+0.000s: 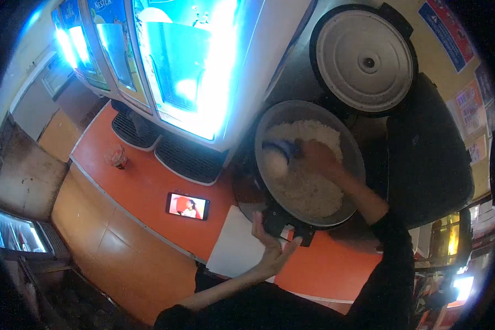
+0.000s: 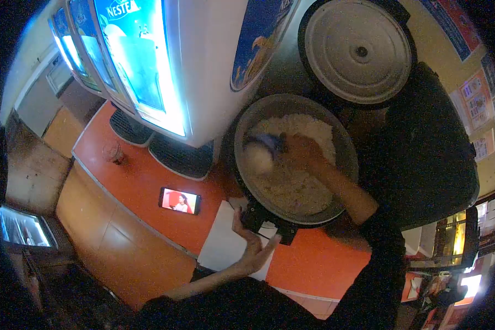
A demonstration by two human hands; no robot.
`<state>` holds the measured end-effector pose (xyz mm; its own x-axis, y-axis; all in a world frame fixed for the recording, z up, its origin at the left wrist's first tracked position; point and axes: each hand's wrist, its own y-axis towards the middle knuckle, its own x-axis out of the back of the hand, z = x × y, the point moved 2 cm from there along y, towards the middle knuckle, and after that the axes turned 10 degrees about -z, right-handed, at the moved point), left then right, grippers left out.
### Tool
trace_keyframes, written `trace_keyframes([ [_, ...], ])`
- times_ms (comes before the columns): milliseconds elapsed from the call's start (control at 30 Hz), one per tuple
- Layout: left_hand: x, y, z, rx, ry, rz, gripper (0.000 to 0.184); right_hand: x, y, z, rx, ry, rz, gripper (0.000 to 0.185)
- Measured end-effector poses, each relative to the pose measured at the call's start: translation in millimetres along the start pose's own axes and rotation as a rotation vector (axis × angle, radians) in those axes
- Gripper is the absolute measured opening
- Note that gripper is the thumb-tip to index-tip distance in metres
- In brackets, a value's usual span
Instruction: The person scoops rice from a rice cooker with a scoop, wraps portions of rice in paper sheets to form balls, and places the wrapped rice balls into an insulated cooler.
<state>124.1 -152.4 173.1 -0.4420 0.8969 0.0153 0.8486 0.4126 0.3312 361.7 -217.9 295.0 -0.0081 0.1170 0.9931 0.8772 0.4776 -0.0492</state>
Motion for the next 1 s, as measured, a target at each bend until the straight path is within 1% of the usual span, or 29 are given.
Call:
trace_keyframes([
  [33, -7.4, 1.3, -3.2, 0.091, -0.111, -0.097, 0.103, 2.7, -8.5, 4.6, -0.024, 0.024, 0.032, 0.041],
  [67, -9.5, -0.9, 1.9, 0.092, -0.115, -0.093, 0.103, 5.3, -16.8, 9.1, -0.048, 0.048, 0.064, 0.039],
  [133, -11.0, -4.6, 11.2, 0.157, -0.205, -0.04, 0.102, 2.7, -32.8, 5.3, 0.039, 0.066, 0.051, 0.04],
  [167, -11.8, -6.9, 15.0, 0.18, -0.235, -0.019, 0.102, 3.4, -39.8, 5.3, 0.03, 0.069, 0.055, 0.04],
  [233, -9.1, -1.2, 8.4, 0.136, -0.262, -0.012, 0.102, 11.1, -53.3, 8.7, -0.058, 0.215, 0.077, 0.041],
  [267, -8.8, 0.5, 7.3, 0.12, -0.271, -0.008, 0.102, 15.7, -59.2, 10.3, -0.064, 0.217, 0.076, 0.041],
  [367, -10.0, -2.8, 8.1, 0.173, -0.387, -0.05, 0.102, 28.5, -76.3, 14.0, -0.143, 0.254, 0.11, 0.041],
  [467, -8.0, -1.3, 12.8, 0.181, -0.382, -0.029, 0.102, 27.7, -90.2, 19.0, -0.185, 0.301, 0.174, 0.04],
  [533, -7.4, -0.2, 14.8, 0.181, -0.377, -0.011, 0.101, 24.6, -101.8, 17.4, -0.14, 0.263, 0.033, 0.043],
  [567, -7.5, -0.5, 15.8, 0.182, -0.378, 0.0, 0.101, 24.1, -106.1, 17.4, -0.142, 0.262, 0.035, 0.043],
  [633, -8.4, 0.5, 17.2, 0.179, -0.374, 0.015, 0.101, 23.5, -111.3, 16.4, -0.238, 0.336, 0.084, 0.043],
  [767, -10.2, 2.8, 20.2, 0.167, -0.368, 0.041, 0.1, 38.8, -110.8, 22.1, -0.274, 0.36, 0.154, 0.043],
  [867, -12.1, 1.3, 23.7, 0.17, -0.357, 0.073, 0.099, 27.3, -107.7, 20.1, -0.301, 0.294, 0.132, 0.042],
  [933, -14.1, 1.2, 25.6, 0.16, -0.339, 0.091, 0.099, 25.2, -109.3, 20.4, -0.335, 0.351, 0.067, 0.04],
  [967, -14.4, 2.2, 26.5, 0.15, -0.328, 0.096, 0.098, 25.5, -111.5, 17.2, -0.331, 0.353, 0.071, 0.04],
  [1000, -14.2, 4.5, 26.8, 0.131, -0.312, 0.094, 0.098, 27.5, -113.0, 9.1, -0.288, 0.426, 0.055, 0.039],
])
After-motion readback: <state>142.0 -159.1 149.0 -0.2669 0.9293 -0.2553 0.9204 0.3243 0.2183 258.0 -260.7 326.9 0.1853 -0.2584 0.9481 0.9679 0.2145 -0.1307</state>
